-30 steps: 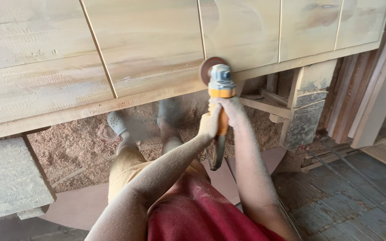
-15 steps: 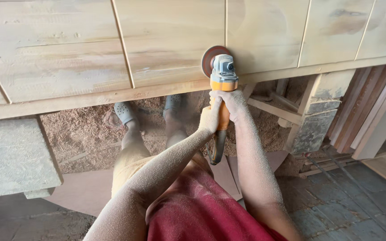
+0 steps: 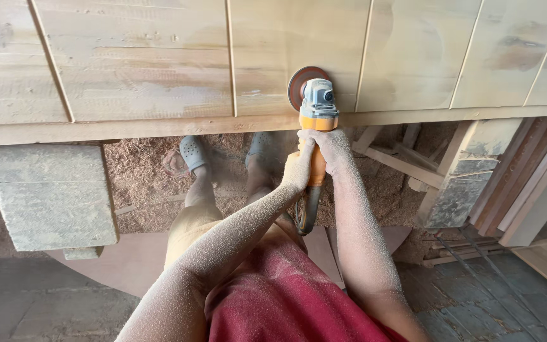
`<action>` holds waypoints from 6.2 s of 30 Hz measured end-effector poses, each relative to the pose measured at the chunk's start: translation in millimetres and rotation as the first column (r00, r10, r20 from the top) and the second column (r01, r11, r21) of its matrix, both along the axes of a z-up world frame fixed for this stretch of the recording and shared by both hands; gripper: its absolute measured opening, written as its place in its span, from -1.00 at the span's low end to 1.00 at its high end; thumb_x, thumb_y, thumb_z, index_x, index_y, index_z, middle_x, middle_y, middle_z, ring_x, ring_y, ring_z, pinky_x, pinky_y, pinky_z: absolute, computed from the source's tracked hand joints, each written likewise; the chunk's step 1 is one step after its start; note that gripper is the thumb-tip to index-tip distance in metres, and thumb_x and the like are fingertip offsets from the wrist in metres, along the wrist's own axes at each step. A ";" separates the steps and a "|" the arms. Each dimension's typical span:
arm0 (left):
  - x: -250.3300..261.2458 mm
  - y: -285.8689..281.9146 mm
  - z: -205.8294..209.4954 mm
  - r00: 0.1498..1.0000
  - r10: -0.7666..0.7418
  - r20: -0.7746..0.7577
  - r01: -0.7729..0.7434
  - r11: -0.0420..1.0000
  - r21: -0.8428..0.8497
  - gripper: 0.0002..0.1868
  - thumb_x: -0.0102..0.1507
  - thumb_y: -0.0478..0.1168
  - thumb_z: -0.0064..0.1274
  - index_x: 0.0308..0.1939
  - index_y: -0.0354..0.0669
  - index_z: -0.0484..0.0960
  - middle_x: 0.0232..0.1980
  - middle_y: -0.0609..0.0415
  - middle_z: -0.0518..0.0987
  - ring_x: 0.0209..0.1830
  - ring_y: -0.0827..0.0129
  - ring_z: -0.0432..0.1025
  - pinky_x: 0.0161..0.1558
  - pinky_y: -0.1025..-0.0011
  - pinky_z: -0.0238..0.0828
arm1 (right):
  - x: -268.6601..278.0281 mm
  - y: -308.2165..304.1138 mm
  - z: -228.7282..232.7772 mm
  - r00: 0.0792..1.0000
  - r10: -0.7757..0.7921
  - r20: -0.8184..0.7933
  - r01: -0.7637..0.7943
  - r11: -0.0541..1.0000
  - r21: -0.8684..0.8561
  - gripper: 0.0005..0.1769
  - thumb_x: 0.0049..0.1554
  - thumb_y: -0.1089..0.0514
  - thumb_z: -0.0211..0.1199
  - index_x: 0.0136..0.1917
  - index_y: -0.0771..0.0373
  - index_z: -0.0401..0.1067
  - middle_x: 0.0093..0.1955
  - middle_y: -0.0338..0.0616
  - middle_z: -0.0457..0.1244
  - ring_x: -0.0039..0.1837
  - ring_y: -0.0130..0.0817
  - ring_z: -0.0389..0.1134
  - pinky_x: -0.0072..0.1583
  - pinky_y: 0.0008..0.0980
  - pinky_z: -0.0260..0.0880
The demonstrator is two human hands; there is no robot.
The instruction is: The person uses an orbital sander to smooth the surface of a large wooden panel with recessed panels. They move the sander across different sections of the panel, generating sawdust and gradually lightening the wood's color.
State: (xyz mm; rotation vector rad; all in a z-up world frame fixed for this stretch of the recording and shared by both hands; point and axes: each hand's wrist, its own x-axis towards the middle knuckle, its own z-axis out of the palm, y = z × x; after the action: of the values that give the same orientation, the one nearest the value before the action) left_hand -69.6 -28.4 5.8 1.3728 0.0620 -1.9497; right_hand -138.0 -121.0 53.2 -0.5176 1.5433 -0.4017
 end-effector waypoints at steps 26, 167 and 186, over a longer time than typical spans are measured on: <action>-24.6 69.9 -51.4 0.960 0.272 0.058 -0.273 0.962 -0.006 -0.32 0.46 0.22 -0.45 0.34 -0.25 0.40 0.24 -0.06 0.54 0.20 0.30 0.43 0.26 0.34 0.36 | 26.4 21.2 20.4 0.911 0.374 -0.174 -0.388 0.920 -0.057 -0.54 -0.23 0.12 0.58 -0.04 0.25 0.57 -0.08 -0.13 0.46 -0.06 -0.35 0.51 0.00 -0.32 0.55; 66.0 12.8 -9.0 0.993 -0.078 0.088 0.081 0.996 -0.031 -0.15 0.36 0.38 -0.37 0.09 -0.39 0.59 -0.10 -0.10 0.68 -0.15 0.32 0.59 -0.12 0.37 0.54 | 69.4 10.5 2.3 0.992 0.114 -0.061 -0.115 0.993 -0.019 -0.69 -0.10 0.24 0.46 -0.06 0.35 0.53 -0.21 -0.09 0.41 -0.21 -0.32 0.47 -0.14 -0.30 0.56; -24.6 69.1 -23.0 0.984 -0.051 0.169 0.049 0.999 0.013 -0.10 0.39 0.37 -0.61 0.16 -0.38 0.53 0.02 -0.13 0.66 0.00 0.27 0.57 0.05 0.36 0.53 | 1.2 36.8 17.8 0.898 0.369 -0.238 -0.365 0.929 0.064 -0.49 -0.23 0.17 0.58 0.01 0.19 0.51 -0.08 -0.20 0.43 -0.03 -0.36 0.49 0.05 -0.23 0.58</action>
State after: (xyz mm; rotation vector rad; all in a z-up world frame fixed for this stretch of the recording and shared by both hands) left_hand -94.2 40.8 -17.2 1.5540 -0.0444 -1.8678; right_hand -136.8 -84.2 71.0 -0.8540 1.6400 -0.0306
